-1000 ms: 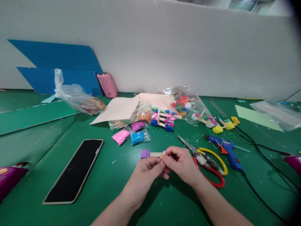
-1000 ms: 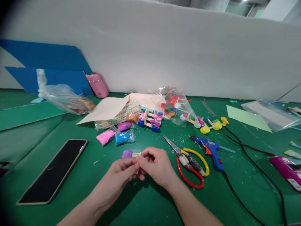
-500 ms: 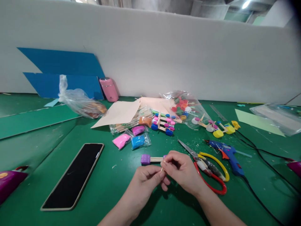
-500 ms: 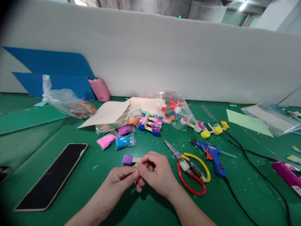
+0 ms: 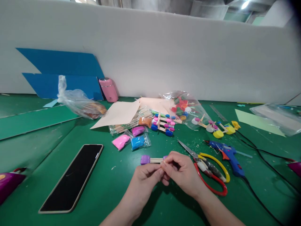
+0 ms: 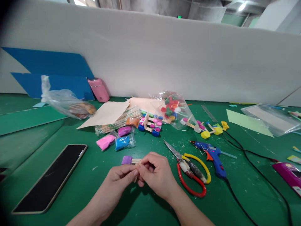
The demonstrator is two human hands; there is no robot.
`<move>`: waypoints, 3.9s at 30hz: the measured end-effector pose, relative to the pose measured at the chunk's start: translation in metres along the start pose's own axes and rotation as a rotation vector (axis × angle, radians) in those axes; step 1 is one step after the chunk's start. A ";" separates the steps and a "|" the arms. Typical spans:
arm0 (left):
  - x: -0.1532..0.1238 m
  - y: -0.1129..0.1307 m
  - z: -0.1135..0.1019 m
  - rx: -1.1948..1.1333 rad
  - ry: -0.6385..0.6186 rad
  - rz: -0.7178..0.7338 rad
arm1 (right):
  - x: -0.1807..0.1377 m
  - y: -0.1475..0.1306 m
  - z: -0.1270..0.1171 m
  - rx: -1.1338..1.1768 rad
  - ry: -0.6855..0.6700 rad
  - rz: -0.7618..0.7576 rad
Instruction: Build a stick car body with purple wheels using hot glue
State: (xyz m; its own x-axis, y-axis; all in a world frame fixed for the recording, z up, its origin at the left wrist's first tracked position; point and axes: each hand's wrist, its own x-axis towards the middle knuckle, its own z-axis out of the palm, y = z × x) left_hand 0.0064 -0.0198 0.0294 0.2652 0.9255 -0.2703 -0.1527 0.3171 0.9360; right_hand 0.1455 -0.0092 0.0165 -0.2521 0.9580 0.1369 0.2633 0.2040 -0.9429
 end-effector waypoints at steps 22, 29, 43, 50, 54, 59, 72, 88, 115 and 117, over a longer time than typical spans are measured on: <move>0.018 -0.018 -0.009 -0.498 -0.071 -0.136 | 0.001 0.007 -0.003 -0.058 -0.015 -0.039; 0.017 -0.019 -0.012 -0.473 -0.080 -0.150 | 0.003 0.004 0.003 -0.130 0.008 -0.064; 0.015 -0.017 -0.013 -0.380 -0.040 -0.162 | -0.059 0.035 -0.083 -0.758 0.292 0.211; 0.013 -0.018 -0.013 -0.340 -0.100 -0.185 | -0.066 0.062 -0.096 -0.993 0.141 0.350; 0.013 -0.020 -0.014 -0.363 -0.123 -0.215 | -0.060 0.057 -0.102 -0.923 0.139 0.451; 0.012 -0.020 -0.014 -0.385 -0.142 -0.223 | -0.072 0.039 -0.098 -0.668 0.150 0.316; 0.011 -0.020 -0.017 -0.366 -0.198 -0.196 | -0.070 -0.024 -0.063 -0.559 -0.282 0.575; 0.008 -0.019 -0.016 -0.394 -0.295 -0.232 | -0.062 -0.034 -0.065 -0.138 -0.417 0.744; 0.005 -0.016 -0.019 -0.324 -0.291 -0.180 | -0.058 -0.047 -0.055 -0.409 -0.354 0.662; 0.005 -0.016 -0.019 -0.293 -0.293 -0.172 | -0.060 -0.045 -0.054 -0.450 -0.357 0.601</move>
State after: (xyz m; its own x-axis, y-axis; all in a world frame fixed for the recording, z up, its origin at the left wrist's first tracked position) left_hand -0.0082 -0.0161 0.0086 0.5621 0.7701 -0.3017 -0.3346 0.5453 0.7686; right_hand 0.1992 -0.0650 0.0669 -0.2096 0.8235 -0.5271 0.7757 -0.1881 -0.6024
